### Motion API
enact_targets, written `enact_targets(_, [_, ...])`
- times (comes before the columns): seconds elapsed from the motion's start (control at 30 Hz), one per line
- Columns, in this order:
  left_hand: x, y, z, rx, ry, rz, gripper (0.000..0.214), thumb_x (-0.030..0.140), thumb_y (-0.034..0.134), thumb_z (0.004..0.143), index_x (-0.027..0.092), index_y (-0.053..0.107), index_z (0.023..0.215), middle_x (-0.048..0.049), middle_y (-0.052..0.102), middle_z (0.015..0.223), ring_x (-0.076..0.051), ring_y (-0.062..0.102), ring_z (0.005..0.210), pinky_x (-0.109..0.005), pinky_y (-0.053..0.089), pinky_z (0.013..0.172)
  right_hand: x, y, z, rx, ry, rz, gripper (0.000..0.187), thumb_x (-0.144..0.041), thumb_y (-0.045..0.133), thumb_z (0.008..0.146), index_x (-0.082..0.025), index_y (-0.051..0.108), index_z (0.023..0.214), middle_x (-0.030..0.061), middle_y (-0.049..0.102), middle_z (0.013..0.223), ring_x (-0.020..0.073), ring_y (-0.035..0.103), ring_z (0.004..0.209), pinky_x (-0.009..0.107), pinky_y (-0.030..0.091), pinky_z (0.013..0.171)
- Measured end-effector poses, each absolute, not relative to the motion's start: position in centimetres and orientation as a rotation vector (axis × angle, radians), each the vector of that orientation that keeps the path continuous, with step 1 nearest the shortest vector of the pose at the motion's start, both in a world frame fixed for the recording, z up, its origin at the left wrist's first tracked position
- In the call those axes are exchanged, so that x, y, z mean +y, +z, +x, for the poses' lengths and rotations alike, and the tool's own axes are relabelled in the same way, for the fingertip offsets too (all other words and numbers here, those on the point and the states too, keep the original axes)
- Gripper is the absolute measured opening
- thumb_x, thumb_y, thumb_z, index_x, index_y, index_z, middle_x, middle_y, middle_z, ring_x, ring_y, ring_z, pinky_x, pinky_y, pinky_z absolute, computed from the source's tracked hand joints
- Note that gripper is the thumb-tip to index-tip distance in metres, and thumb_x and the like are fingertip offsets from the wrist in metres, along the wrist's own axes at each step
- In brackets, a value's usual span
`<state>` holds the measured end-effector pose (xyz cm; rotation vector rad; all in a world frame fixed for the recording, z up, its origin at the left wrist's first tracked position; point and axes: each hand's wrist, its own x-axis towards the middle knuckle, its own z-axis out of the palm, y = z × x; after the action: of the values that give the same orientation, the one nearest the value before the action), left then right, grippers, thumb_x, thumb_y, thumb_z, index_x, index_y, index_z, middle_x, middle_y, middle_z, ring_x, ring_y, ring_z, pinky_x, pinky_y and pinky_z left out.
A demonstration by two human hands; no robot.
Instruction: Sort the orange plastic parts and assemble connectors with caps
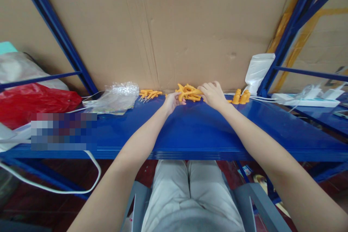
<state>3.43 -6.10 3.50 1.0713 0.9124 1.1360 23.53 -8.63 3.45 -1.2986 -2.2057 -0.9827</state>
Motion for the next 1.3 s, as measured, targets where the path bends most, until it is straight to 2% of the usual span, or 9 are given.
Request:
enact_targets(0.23, [-5.6,3.1,3.3,0.827,1.178,0.952,0.019,0.014,0.044,0.088,0.015,0.057,0.074,0.0014,0.052,0.043,-0.010,0.047,0.033,-0.020,0.045,0.044,-8.1,3.1,23.8,-2.147,-1.031,-1.197,0.038,-0.015,0.037,0.099,-0.019,0.062,0.126,0.0127,0.068,0.112,0.0270,0.052,0.107,0.048,0.026,0.103])
enact_targets(0.37, [-5.6,3.2,3.3,0.828,1.168,0.892,0.017,0.011,0.043,0.085,0.017,0.055,0.073,0.0029,0.050,0.044,-0.010,0.044,0.033,-0.020,0.045,0.045,-7.8,2.9,24.0,-2.104,-1.077,-1.157,0.039,-0.015,0.036,0.099,-0.022,0.063,0.126,0.0114,0.068,0.113,0.0256,0.052,0.107,0.048,0.025,0.104])
enact_targets(0.63, [-6.1,3.6,3.1,0.874,1.054,0.961,0.021,0.014,0.039,0.090,0.018,0.052,0.074,0.0062,0.043,0.041,-0.008,0.030,0.029,-0.022,0.046,0.046,-8.0,3.2,23.9,-2.108,-1.034,-1.178,0.040,-0.013,0.037,0.098,-0.024,0.065,0.126,0.0111,0.067,0.116,0.0255,0.052,0.109,0.049,0.025,0.105])
enact_targets(0.77, [-5.7,2.9,2.7,0.879,0.981,1.105,0.021,0.016,0.041,0.096,0.018,0.053,0.079,0.0035,0.052,0.045,-0.010,0.043,0.032,-0.021,0.045,0.044,-8.0,3.1,24.4,-2.220,-0.910,-1.282,0.034,-0.017,0.045,0.094,-0.018,0.066,0.120,0.0142,0.069,0.112,0.0283,0.055,0.109,0.051,0.024,0.107])
enact_targets(0.87, [-5.5,2.2,2.5,0.915,0.964,1.236,0.017,0.018,0.045,0.098,0.018,0.053,0.084,-0.0013,0.066,0.058,-0.011,0.055,0.040,-0.021,0.046,0.046,-7.8,2.7,24.7,-2.345,-0.691,-1.376,0.030,-0.025,0.051,0.092,-0.017,0.068,0.115,0.0142,0.071,0.109,0.0294,0.059,0.107,0.049,0.030,0.103])
enact_targets(0.97, [-5.3,1.6,2.5,0.937,0.986,1.302,0.011,0.018,0.048,0.098,0.018,0.054,0.089,-0.0037,0.072,0.069,-0.012,0.064,0.052,-0.020,0.048,0.051,-7.9,2.5,24.5,-2.413,-0.497,-1.448,0.032,-0.035,0.052,0.094,-0.018,0.070,0.115,0.0129,0.073,0.110,0.0294,0.062,0.106,0.044,0.036,0.097])
enact_targets(1.13, [-5.2,1.6,2.5,0.935,1.049,1.308,0.004,0.019,0.055,0.096,0.018,0.055,0.092,-0.0022,0.072,0.072,-0.011,0.067,0.058,-0.018,0.049,0.053,-8.4,2.8,23.8,-2.406,-0.435,-1.469,0.033,-0.040,0.053,0.095,-0.021,0.071,0.116,0.0104,0.074,0.109,0.0281,0.065,0.102,0.040,0.041,0.090])
enact_targets(1.3, [-5.5,2.0,2.9,0.960,1.073,1.271,0.012,0.017,0.056,0.094,0.017,0.056,0.082,-0.0014,0.067,0.061,-0.010,0.060,0.046,-0.017,0.042,0.045,-7.9,2.6,24.1,-2.357,-0.520,-1.439,0.027,-0.032,0.057,0.093,-0.021,0.070,0.114,0.0107,0.073,0.112,0.0271,0.063,0.107,0.040,0.041,0.089])
